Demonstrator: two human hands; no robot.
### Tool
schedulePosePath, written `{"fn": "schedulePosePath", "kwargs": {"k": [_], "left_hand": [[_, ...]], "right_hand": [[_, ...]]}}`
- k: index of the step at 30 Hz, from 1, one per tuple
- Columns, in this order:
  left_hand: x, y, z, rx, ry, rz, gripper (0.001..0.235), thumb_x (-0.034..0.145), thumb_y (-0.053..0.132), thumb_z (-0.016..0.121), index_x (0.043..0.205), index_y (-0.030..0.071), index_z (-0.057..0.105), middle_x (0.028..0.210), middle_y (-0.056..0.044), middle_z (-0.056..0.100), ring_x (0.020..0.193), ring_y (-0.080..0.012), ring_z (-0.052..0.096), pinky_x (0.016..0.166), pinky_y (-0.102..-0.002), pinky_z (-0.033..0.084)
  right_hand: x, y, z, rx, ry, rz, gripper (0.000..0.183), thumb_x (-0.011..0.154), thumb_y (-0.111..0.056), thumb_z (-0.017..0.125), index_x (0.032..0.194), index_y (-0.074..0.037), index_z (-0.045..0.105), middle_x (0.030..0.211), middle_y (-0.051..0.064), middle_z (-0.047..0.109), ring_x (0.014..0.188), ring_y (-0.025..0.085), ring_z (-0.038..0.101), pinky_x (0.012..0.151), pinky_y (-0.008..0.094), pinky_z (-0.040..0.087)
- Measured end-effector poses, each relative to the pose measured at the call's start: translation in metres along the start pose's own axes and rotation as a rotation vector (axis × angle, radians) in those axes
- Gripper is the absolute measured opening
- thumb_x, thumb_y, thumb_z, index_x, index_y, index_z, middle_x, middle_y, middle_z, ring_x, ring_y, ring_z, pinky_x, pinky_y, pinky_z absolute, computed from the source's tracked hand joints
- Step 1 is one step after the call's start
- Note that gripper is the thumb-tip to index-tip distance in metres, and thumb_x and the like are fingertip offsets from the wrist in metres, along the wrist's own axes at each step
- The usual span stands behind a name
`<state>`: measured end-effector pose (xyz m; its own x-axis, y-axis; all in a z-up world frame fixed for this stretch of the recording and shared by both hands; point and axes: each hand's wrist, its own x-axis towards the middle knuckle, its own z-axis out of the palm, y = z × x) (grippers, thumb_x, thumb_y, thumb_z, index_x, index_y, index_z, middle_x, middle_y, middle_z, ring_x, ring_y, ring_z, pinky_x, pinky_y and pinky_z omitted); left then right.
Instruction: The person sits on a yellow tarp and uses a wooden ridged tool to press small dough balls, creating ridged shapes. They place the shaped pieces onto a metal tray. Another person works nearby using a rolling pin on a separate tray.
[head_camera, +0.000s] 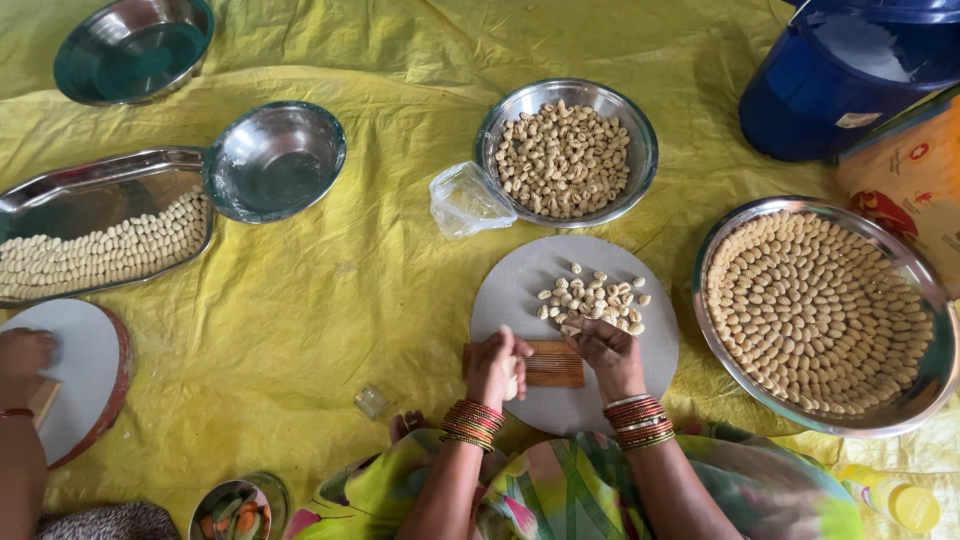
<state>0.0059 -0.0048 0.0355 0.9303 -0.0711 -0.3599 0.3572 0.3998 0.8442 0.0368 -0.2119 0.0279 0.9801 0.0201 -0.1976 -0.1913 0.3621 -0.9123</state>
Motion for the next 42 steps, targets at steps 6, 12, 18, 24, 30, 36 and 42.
{"fn": "schedulePosePath", "kwargs": {"k": [6, 12, 18, 24, 30, 36, 42], "left_hand": [[-0.003, 0.002, 0.001, 0.198, 0.165, -0.028, 0.053, 0.092, 0.055, 0.068, 0.070, 0.008, 0.060, 0.048, 0.004, 0.043, 0.034, -0.0072, 0.037, 0.031, -0.025, 0.030], [-0.011, 0.008, 0.018, 0.159, -0.159, -0.037, 0.050, 0.098, 0.056, 0.061, 0.081, 0.009, 0.062, 0.052, 0.008, 0.045, 0.039, -0.0026, 0.039, 0.034, -0.022, 0.031], [-0.011, 0.006, 0.016, 0.436, -0.251, -0.023, 0.045, 0.086, 0.048, 0.077, 0.107, 0.011, 0.061, 0.053, 0.008, 0.050, 0.041, -0.0031, 0.041, 0.037, -0.023, 0.033], [0.010, -0.009, -0.012, 0.472, 0.232, 0.257, 0.033, 0.087, 0.025, 0.076, 0.116, 0.014, 0.063, 0.073, 0.004, 0.076, 0.042, -0.0060, 0.047, 0.036, -0.026, 0.035], [0.006, 0.007, -0.041, 1.304, 0.720, 0.182, 0.038, 0.091, 0.036, 0.070, 0.123, 0.018, 0.061, 0.092, -0.008, 0.073, 0.082, -0.0322, 0.072, 0.065, -0.048, 0.057], [-0.013, 0.036, -0.025, 1.294, 0.553, -0.264, 0.041, 0.091, 0.057, 0.065, 0.106, 0.020, 0.072, 0.100, -0.009, 0.075, 0.096, -0.0312, 0.073, 0.081, -0.048, 0.058], [-0.013, 0.049, -0.024, 1.005, 0.515, -0.027, 0.039, 0.086, 0.048, 0.074, 0.081, 0.009, 0.070, 0.074, -0.008, 0.072, 0.068, -0.0232, 0.068, 0.065, -0.039, 0.054]], "right_hand": [[-0.002, -0.016, 0.008, 0.088, 0.034, 0.096, 0.013, 0.094, -0.004, 0.064, 0.102, 0.001, 0.073, 0.108, 0.013, 0.078, 0.102, 0.021, 0.075, 0.097, 0.037, 0.061], [-0.004, -0.013, 0.004, 0.073, -0.056, 0.090, 0.011, 0.092, -0.006, 0.070, 0.102, -0.003, 0.072, 0.100, 0.007, 0.076, 0.088, 0.015, 0.071, 0.082, 0.031, 0.060], [-0.003, -0.009, 0.006, 0.104, -0.028, 0.137, 0.019, 0.099, -0.018, 0.068, 0.101, -0.002, 0.077, 0.086, 0.006, 0.072, 0.074, 0.013, 0.067, 0.070, 0.027, 0.059], [-0.003, -0.014, 0.010, -0.111, -0.097, 0.077, 0.013, 0.092, -0.015, 0.073, 0.097, -0.004, 0.072, 0.088, 0.003, 0.072, 0.072, 0.010, 0.064, 0.065, 0.025, 0.056], [0.006, 0.010, -0.002, -0.228, 0.080, 0.276, 0.029, 0.099, -0.027, 0.069, 0.087, 0.000, 0.073, 0.071, 0.007, 0.068, 0.059, 0.013, 0.060, 0.056, 0.027, 0.053], [0.013, 0.034, -0.015, -0.395, -0.033, 0.293, 0.018, 0.092, -0.017, 0.076, 0.092, 0.001, 0.075, 0.074, 0.005, 0.069, 0.059, 0.011, 0.059, 0.056, 0.026, 0.053], [0.015, 0.034, -0.021, -0.289, 0.017, 0.404, 0.016, 0.097, -0.014, 0.064, 0.095, -0.001, 0.074, 0.076, 0.005, 0.070, 0.058, 0.012, 0.059, 0.054, 0.027, 0.053]]}}
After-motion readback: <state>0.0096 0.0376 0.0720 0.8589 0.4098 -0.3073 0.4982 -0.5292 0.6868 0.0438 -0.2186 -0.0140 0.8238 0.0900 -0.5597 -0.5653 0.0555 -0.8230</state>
